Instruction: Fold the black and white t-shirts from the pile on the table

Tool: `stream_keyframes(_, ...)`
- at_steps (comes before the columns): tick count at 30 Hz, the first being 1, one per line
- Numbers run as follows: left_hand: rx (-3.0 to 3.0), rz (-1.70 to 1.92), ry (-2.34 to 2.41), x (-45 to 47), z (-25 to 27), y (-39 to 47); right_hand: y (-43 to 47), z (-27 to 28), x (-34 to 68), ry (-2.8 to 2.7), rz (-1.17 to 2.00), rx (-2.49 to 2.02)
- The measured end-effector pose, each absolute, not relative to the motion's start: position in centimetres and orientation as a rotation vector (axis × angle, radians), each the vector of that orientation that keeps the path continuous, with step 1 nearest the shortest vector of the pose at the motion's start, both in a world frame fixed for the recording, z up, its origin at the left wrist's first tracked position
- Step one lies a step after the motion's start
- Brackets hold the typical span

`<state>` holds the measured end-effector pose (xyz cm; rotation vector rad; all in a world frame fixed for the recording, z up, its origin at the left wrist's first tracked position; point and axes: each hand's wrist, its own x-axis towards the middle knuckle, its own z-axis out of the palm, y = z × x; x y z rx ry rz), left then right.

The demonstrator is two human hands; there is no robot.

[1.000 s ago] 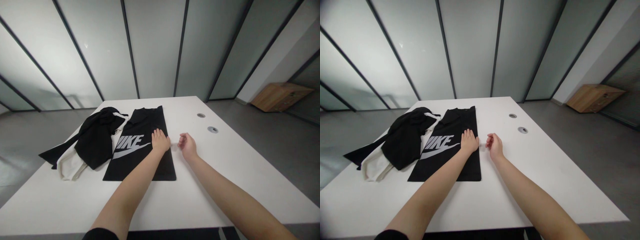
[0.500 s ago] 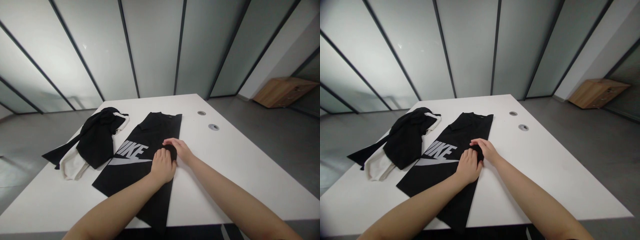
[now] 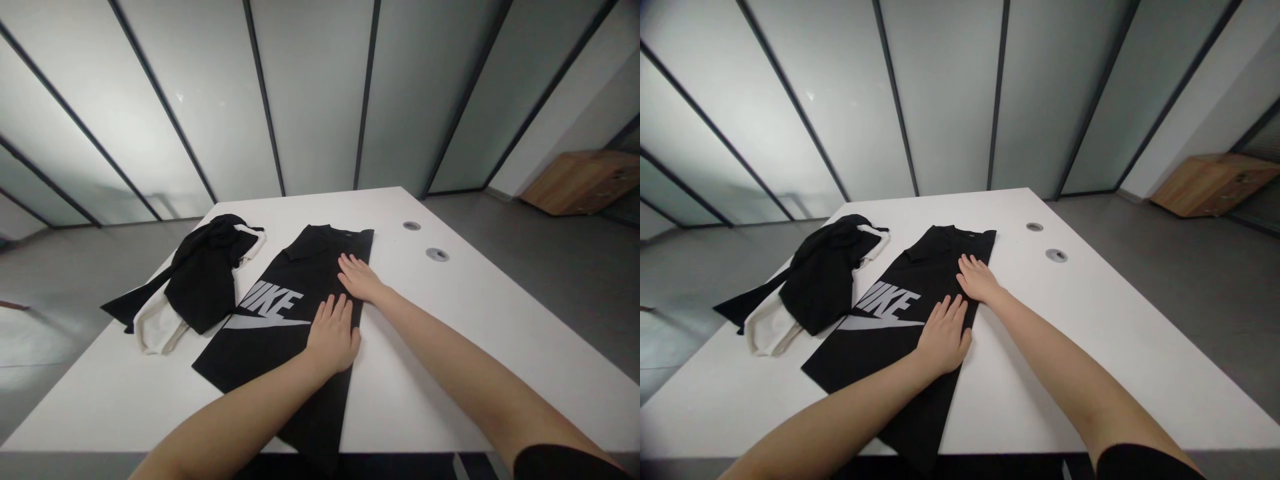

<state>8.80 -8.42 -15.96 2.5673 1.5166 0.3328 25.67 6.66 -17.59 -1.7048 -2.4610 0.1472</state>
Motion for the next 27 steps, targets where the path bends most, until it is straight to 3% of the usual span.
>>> stream_keyframes(10,2.611,0.248,1.488,8.0,-15.5,-8.9,9.4,-17.3,26.2,-2.278,0.135,-1.806)
stream_keyframes(17,2.626,-0.026,1.544,8.3,-9.6,-6.9,8.6,-16.6,27.7,-1.878,0.231,-1.500)
stream_keyframes(20,2.597,0.042,1.633,9.8,-8.0,-4.4,8.8,-16.3,28.1,-1.850,0.240,-1.415)
stream_keyframes(27,2.510,0.364,1.786,13.0,-13.0,0.8,9.6,-17.1,28.4,-2.022,0.183,-1.553)
